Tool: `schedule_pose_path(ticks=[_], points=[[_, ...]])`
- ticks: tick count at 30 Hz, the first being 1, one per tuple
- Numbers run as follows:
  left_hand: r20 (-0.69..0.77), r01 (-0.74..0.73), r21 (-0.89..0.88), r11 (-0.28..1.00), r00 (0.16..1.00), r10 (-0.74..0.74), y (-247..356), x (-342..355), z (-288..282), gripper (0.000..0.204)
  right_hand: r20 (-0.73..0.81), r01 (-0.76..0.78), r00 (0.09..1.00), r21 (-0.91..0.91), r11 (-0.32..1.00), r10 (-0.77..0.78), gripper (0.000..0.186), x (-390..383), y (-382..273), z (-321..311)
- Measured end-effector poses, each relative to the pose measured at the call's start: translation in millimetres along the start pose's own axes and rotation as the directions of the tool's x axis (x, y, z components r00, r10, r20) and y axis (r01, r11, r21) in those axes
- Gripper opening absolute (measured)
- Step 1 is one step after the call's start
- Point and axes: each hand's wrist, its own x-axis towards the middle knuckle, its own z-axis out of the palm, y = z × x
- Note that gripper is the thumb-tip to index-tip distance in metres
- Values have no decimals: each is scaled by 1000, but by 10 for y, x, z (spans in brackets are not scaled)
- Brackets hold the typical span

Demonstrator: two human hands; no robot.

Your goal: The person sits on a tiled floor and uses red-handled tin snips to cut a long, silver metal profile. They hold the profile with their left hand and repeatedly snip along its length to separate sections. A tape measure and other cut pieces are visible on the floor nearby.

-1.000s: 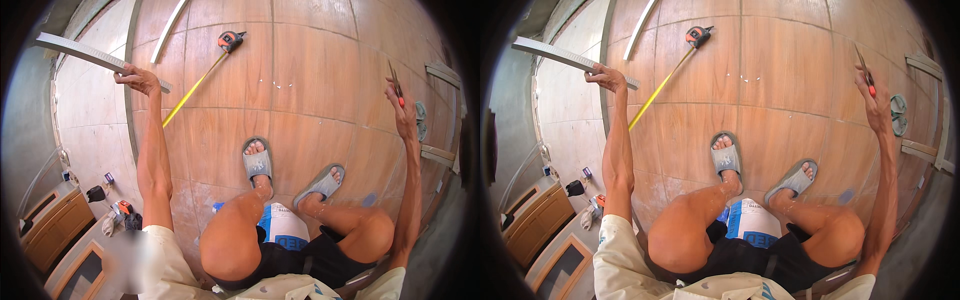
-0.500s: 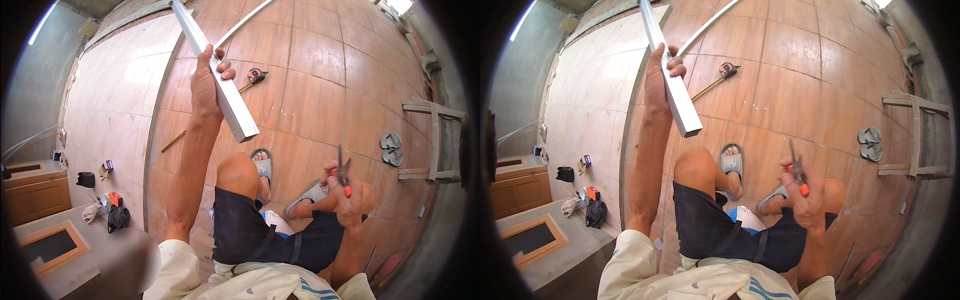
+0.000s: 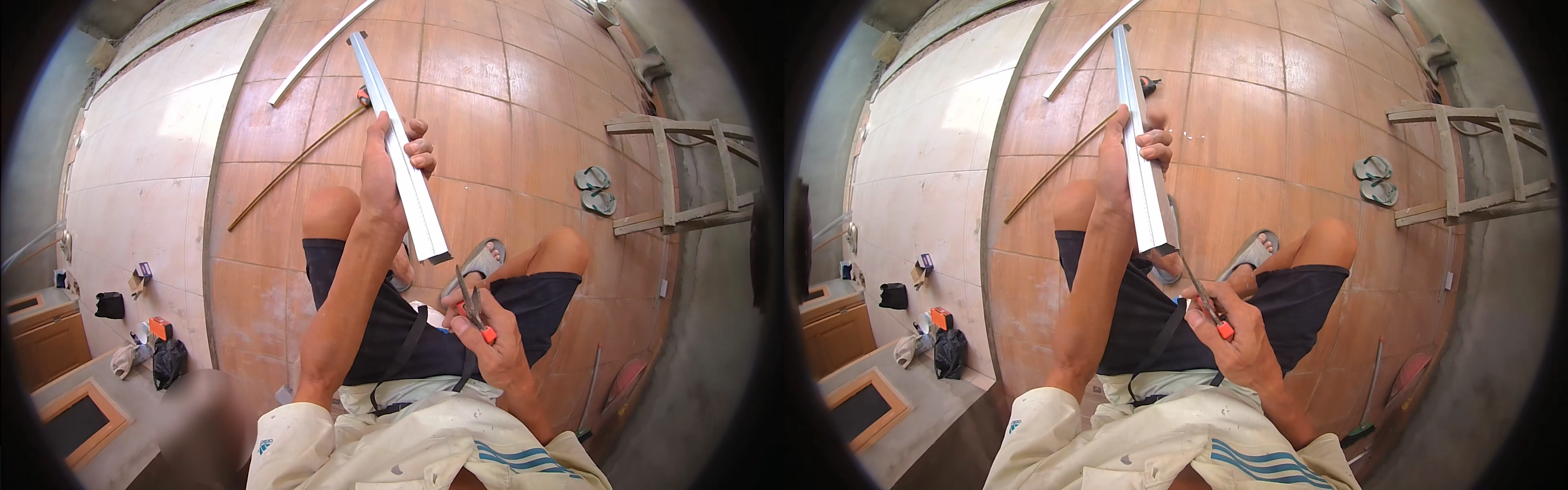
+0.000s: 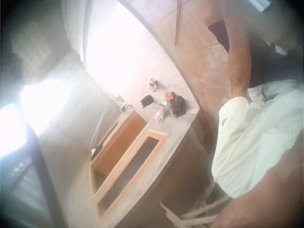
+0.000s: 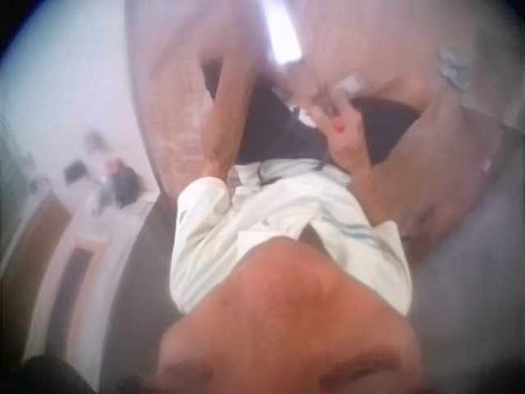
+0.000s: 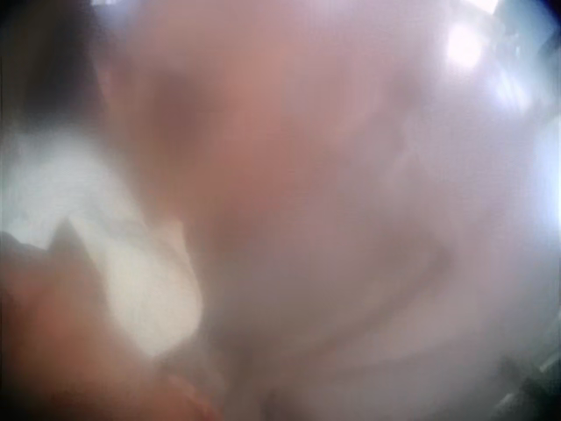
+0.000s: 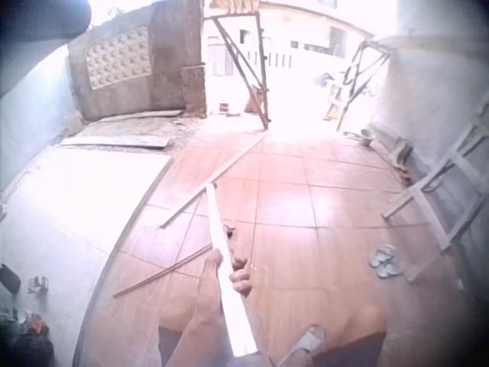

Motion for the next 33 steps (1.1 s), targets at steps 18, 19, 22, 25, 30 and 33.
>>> schedule_pose_path(ticks=[18, 19, 22, 25, 30, 33], points=[[24, -242, 416, 877, 967, 255, -353, -453, -80, 57, -70, -158, 986, -158, 975, 149, 24, -315, 60, 215], [41, -240, 406, 882, 969, 245, -356, -452, -95, 65, -68, -167, 985, -156, 974, 158, 24, -295, 58, 224], [52, -234, 445, 865, 970, 235, -385, -483, -66, 67, -80, -215, 976, -155, 964, 205, 24, -279, 52, 236], [74, -236, 485, 842, 971, 229, -382, -496, -36, 69, -67, -249, 968, -153, 956, 242, 25, -271, 81, 197], [115, -219, 483, 848, 976, 187, -433, -470, -10, 63, -40, -237, 972, -161, 958, 233, 23, -296, 24, 190], [136, -242, 473, 847, 970, 201, -465, -484, 26, 63, -42, -240, 971, -106, 965, 237, 21, -314, 53, 194]])
